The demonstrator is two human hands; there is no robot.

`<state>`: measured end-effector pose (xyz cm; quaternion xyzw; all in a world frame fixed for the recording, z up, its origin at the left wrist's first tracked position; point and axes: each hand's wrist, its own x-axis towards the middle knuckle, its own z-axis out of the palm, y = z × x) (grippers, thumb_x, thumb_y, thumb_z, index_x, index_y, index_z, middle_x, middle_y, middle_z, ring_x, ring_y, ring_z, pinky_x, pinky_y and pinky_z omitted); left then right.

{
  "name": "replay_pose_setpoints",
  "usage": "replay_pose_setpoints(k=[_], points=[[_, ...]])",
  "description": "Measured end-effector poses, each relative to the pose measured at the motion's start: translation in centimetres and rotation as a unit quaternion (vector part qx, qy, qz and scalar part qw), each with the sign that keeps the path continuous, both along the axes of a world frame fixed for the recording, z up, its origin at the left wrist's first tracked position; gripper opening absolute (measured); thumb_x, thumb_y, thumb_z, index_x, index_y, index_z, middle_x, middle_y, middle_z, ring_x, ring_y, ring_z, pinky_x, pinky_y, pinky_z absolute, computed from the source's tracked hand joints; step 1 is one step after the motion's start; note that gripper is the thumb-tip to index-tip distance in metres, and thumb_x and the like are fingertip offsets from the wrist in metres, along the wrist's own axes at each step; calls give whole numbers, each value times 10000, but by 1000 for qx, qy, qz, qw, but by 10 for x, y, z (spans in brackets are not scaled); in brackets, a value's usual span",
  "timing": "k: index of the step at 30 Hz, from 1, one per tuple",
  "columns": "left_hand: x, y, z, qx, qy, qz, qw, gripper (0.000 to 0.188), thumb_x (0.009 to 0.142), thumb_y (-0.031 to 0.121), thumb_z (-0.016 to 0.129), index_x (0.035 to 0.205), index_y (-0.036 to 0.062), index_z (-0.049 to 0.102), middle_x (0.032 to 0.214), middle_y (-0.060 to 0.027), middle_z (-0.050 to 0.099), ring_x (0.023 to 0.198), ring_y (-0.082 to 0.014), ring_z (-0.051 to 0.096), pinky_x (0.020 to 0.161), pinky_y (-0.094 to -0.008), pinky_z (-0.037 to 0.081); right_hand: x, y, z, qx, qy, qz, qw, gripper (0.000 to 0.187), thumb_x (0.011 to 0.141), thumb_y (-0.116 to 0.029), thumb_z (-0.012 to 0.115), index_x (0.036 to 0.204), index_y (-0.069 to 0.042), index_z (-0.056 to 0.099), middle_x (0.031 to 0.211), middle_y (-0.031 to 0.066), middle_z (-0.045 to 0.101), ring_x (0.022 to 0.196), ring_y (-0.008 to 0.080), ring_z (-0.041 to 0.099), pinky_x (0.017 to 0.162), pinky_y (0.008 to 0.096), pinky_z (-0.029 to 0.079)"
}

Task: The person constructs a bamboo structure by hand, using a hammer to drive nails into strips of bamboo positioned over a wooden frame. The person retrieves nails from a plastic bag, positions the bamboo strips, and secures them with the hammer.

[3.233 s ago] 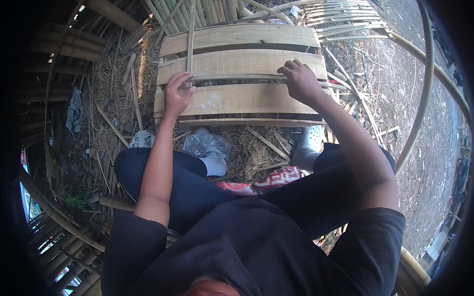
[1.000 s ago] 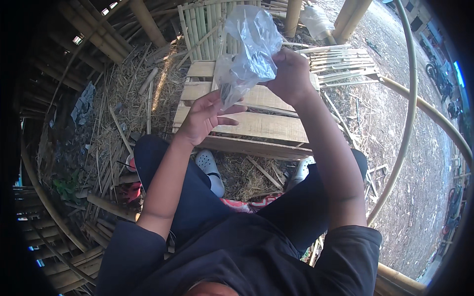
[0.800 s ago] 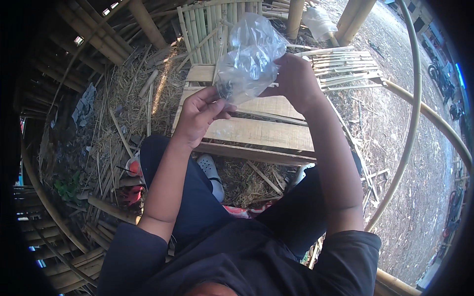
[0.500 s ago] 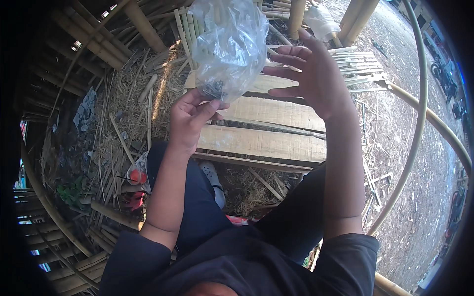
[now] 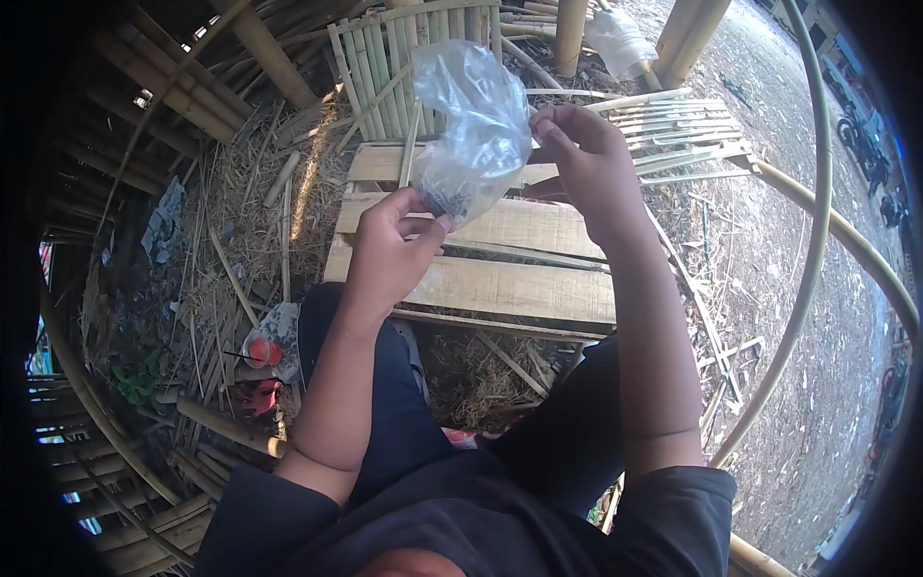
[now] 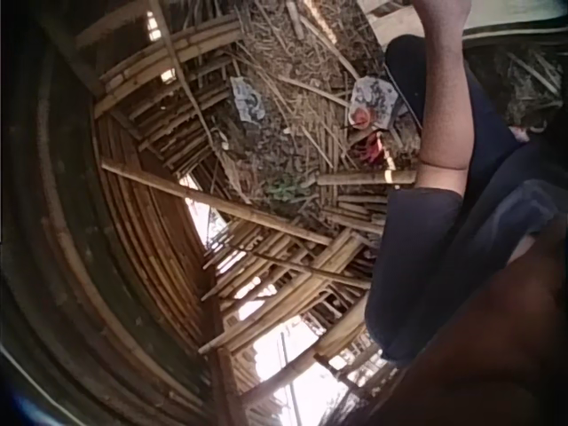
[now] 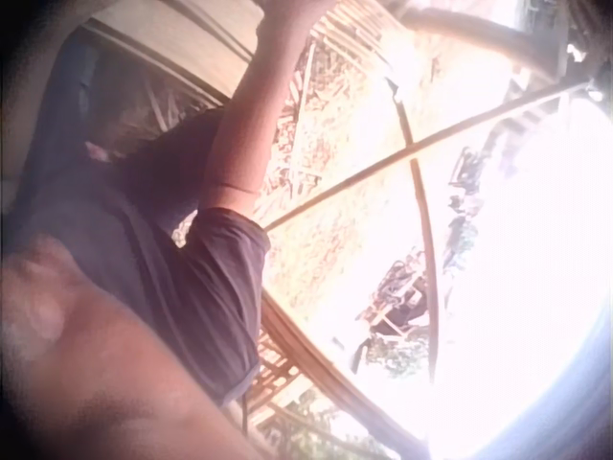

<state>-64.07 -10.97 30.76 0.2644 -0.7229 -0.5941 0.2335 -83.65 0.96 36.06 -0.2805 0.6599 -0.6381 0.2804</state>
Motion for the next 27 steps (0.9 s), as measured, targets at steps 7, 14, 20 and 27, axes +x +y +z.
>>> replay_pose_setpoints(k=[7,14,20,27], points=[[-11,0,-15,66,7,4,998,392,939,87,698,1296,-34,588,1204,-156,683,1170,-229,652,966,-378,512,15,-19,-28,49,-86,125,987,437,1045,-369,598,1276,-1,554,1016,139,689,1014,253,703,783,402,636],[-7,-11,-26,-177,-86,15,980,203,948,92,683,1126,-5,692,1022,-78,723,952,-160,676,835,-336,522,22,-31,-50,104,223,130,961,546,919,-462,743,1064,63,713,789,159,718,678,209,706,569,325,550],[-4,-29,-37,-72,-101,-17,992,217,927,194,752,946,-21,767,791,-22,727,737,-59,612,652,-299,479,2,-30,-51,31,133,-27,990,421,1056,-316,571,953,78,678,692,121,692,559,169,668,486,326,535],[-6,-42,-38,59,-77,-54,994,187,861,30,665,1016,-32,750,830,-50,742,688,-94,638,621,-274,485,-10,-23,-49,143,140,162,966,819,854,-639,750,1245,68,619,1012,188,722,919,237,722,704,353,603]])
